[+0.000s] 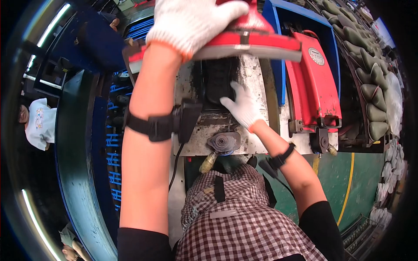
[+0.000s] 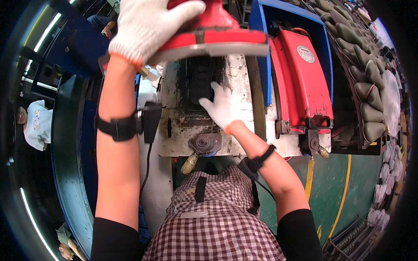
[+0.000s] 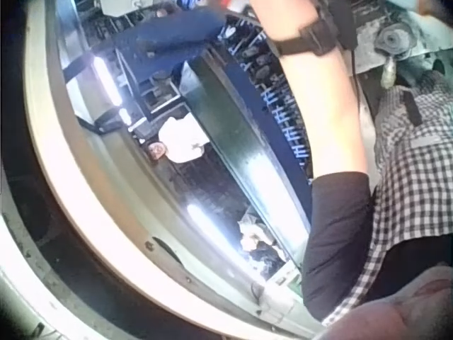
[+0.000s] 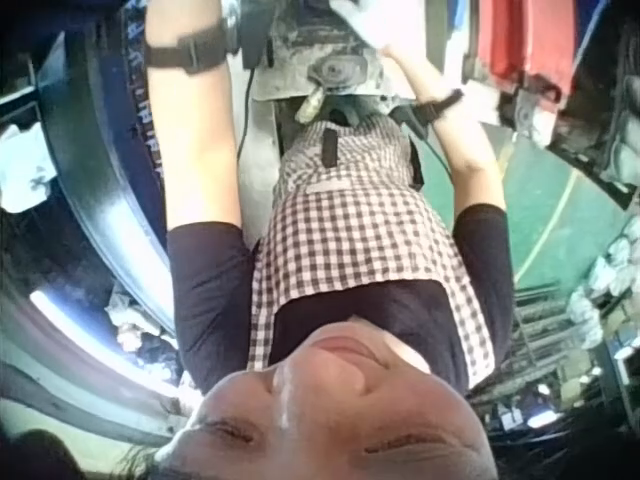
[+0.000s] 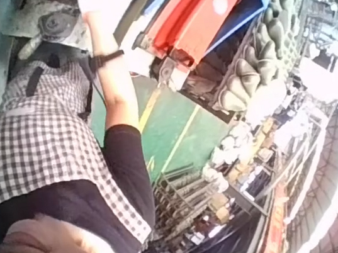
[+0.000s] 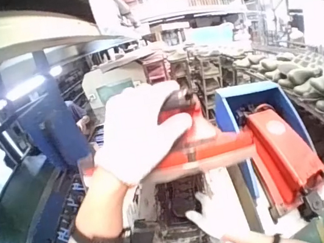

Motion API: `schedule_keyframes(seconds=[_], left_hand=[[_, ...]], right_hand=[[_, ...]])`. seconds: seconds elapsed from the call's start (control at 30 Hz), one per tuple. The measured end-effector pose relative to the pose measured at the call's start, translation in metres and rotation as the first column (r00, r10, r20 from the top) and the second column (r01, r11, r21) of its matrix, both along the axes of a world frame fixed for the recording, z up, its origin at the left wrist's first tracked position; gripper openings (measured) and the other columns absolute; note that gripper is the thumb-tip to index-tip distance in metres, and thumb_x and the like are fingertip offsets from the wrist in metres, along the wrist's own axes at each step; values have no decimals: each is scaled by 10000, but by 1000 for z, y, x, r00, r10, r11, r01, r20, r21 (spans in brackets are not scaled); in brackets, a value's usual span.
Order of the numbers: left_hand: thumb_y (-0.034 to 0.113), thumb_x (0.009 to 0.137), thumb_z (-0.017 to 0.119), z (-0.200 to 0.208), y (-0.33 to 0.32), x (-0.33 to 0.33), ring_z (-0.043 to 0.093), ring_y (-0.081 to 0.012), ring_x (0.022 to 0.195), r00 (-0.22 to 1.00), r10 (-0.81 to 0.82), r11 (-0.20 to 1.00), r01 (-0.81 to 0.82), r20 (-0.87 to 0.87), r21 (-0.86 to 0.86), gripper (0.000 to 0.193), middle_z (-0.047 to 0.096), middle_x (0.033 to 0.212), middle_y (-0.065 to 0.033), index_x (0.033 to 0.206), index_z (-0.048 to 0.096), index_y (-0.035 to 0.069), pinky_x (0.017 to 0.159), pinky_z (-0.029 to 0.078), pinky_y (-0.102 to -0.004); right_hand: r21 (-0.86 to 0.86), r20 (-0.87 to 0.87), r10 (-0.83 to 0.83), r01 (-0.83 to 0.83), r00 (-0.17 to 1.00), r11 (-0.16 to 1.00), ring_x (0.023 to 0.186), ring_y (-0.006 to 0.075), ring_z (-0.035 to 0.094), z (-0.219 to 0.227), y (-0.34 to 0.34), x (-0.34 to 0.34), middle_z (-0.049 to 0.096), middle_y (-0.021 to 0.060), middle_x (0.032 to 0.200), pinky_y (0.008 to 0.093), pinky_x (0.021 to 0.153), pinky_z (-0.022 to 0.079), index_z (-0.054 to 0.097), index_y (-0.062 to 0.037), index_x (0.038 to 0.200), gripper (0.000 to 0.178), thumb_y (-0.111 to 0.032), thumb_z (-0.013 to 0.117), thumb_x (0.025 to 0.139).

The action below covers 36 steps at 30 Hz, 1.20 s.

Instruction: Operating a heat press and bonding machine to attach soles to shoe uppers on an assembly line.

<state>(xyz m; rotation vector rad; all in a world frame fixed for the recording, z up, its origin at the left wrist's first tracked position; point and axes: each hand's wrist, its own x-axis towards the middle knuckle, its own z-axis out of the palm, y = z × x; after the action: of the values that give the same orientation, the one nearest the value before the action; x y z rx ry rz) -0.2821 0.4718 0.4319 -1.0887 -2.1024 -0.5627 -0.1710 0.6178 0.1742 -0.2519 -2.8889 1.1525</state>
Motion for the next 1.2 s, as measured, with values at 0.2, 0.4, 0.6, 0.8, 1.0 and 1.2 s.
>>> schedule_keyframes(seconds=[0.2, 0.4, 0.6, 0.8, 1.0, 1.2], left_hand=[[322, 925, 742, 9, -4, -26, 711, -378, 1087, 986, -67, 986, 89, -153, 143, 473, 730, 1213, -198, 1324, 711, 70, 997, 558, -464], [53, 1048, 648, -102, -83, 84, 652, -244, 1301, 980, 16, 562, -172, 197, 809, 493, 669, 1412, -189, 1513, 533, -62, 1155, 486, -387], [360, 1109, 597, -235, -123, 188, 579, -260, 1367, 239, -678, 287, -785, 695, 549, 690, 524, 1578, -151, 1678, 349, 59, 1197, 434, -408], [294, 1040, 573, -246, -136, 222, 623, -323, 1362, 165, -986, -157, -877, -22, 453, 564, 621, 1497, -176, 1531, 521, 20, 1202, 473, -508], [314, 922, 660, -296, -229, 237, 655, -312, 1260, 323, -915, -255, -927, 242, 274, 573, 661, 1386, -123, 1435, 586, 69, 1143, 499, -494], [378, 844, 773, -381, -345, 204, 576, -323, 1310, 159, -626, -258, -966, 764, -11, 507, 644, 1349, -49, 1310, 644, 224, 1089, 438, -657]], right_hand=[[341, 193, -75, 5, 978, 940, 1460, 553, 445, -18, -69, -68, 294, 340, 1695, 515, 1173, 466, 288, -118, 1684, 1128, -500, 863, 792], [-629, -33, -37, 8, 999, 778, 1518, 374, 471, -20, 3, -53, 471, 313, 1615, 383, 1264, 363, 335, 30, 1669, 1025, -354, 784, 831], [-986, 139, 233, 156, 962, -58, 1313, 301, 653, 19, 10, 37, 651, 174, 1459, 500, 1155, 507, 500, -29, 1546, 723, -398, 711, 961], [-737, 7, 602, -403, 799, 543, 1616, 384, 309, 43, -77, 72, 390, 237, 1712, 456, 1337, 194, 272, -32, 1715, 807, -353, 602, 1052], [244, -37, 584, -559, 811, 792, 1493, 514, 424, 1, -70, 84, 574, 195, 1530, 658, 1298, 214, 578, -82, 1516, 666, -438, 690, 964], [370, -157, 523, -441, 838, 818, 1241, 348, 621, -33, -67, 93, 672, 100, 1281, 584, 1146, 426, 667, -125, 1328, 491, -252, 756, 862]])
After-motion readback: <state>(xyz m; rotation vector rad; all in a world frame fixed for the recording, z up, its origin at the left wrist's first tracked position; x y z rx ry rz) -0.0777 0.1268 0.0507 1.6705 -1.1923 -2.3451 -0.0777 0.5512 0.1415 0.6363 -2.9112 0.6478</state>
